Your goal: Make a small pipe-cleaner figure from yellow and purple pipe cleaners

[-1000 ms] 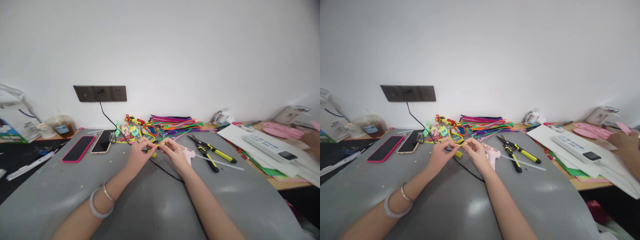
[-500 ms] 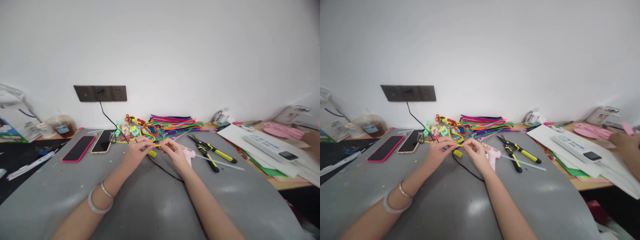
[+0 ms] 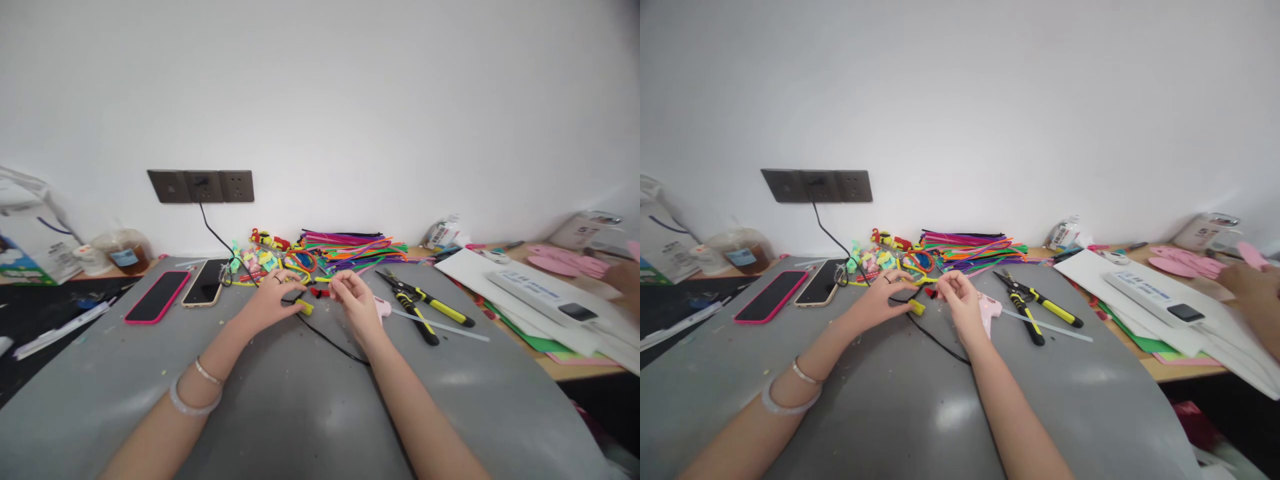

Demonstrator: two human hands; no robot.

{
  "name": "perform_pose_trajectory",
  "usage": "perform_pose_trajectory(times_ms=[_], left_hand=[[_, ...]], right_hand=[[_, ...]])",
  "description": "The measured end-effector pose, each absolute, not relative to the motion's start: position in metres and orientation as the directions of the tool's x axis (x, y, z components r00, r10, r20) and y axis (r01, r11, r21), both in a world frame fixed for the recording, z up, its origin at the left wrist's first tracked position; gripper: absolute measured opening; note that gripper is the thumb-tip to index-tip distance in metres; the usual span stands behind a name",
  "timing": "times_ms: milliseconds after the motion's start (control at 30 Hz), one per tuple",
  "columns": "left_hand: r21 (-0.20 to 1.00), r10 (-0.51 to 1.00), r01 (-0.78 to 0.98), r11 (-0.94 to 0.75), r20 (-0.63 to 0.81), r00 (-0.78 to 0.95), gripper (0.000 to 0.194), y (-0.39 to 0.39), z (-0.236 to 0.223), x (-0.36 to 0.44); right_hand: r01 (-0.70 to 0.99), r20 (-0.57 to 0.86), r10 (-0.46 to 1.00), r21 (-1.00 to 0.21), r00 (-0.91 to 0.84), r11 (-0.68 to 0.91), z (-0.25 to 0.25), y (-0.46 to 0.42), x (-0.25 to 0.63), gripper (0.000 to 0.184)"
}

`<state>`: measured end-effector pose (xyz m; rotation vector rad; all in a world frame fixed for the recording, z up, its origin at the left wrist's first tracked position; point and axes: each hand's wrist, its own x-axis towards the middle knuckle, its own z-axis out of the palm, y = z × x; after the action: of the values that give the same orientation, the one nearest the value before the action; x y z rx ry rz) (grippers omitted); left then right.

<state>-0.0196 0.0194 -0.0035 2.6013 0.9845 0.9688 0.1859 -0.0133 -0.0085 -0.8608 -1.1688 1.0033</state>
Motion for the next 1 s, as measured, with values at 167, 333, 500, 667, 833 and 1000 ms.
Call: perform_pose_trajectory(times_ms=[167,333,500,667,833,1000], left_hand=[[0.351,0.712,0.621,-0.700,0.397,0.579,0.025,0.019,-0.016,-0.019],[0.416,0.788,0.670,-0.615,0.292,0.542,0.023,0.022,-0.024,-0.019],[0.471,0.784,0.632,-0.616,0.287,0.551,0.014,0.023,-0.025,-0.017],[0.518,0.742,0.532,-0.670,0.436,0.509,0.011,0.018,-0.013,-0.013],[0.705,0.790,0.375,-0.601,0.453,0.413,0.017,0.011,-0.004,-0.007],[0.848,0.845,0.221,-0.481,0.382,0.375,0.026,0.011,-0.004,-0.002]], right_hand=[[-0.179,0.297,0.949,-0.934,0.102,0.311,-0.008,-0.013,0.185,0.025],[-0.151,0.280,0.955,-0.945,0.094,0.292,-0.009,-0.013,0.184,0.026],[-0.110,0.284,0.955,-0.950,0.088,0.293,-0.010,-0.012,0.184,0.025],[-0.085,0.296,0.952,-0.949,0.085,0.303,-0.010,-0.012,0.185,0.024],[-0.078,0.306,0.948,-0.947,0.085,0.312,-0.010,-0.012,0.185,0.025],[-0.087,0.316,0.945,-0.942,0.082,0.323,-0.010,-0.012,0.185,0.026]])
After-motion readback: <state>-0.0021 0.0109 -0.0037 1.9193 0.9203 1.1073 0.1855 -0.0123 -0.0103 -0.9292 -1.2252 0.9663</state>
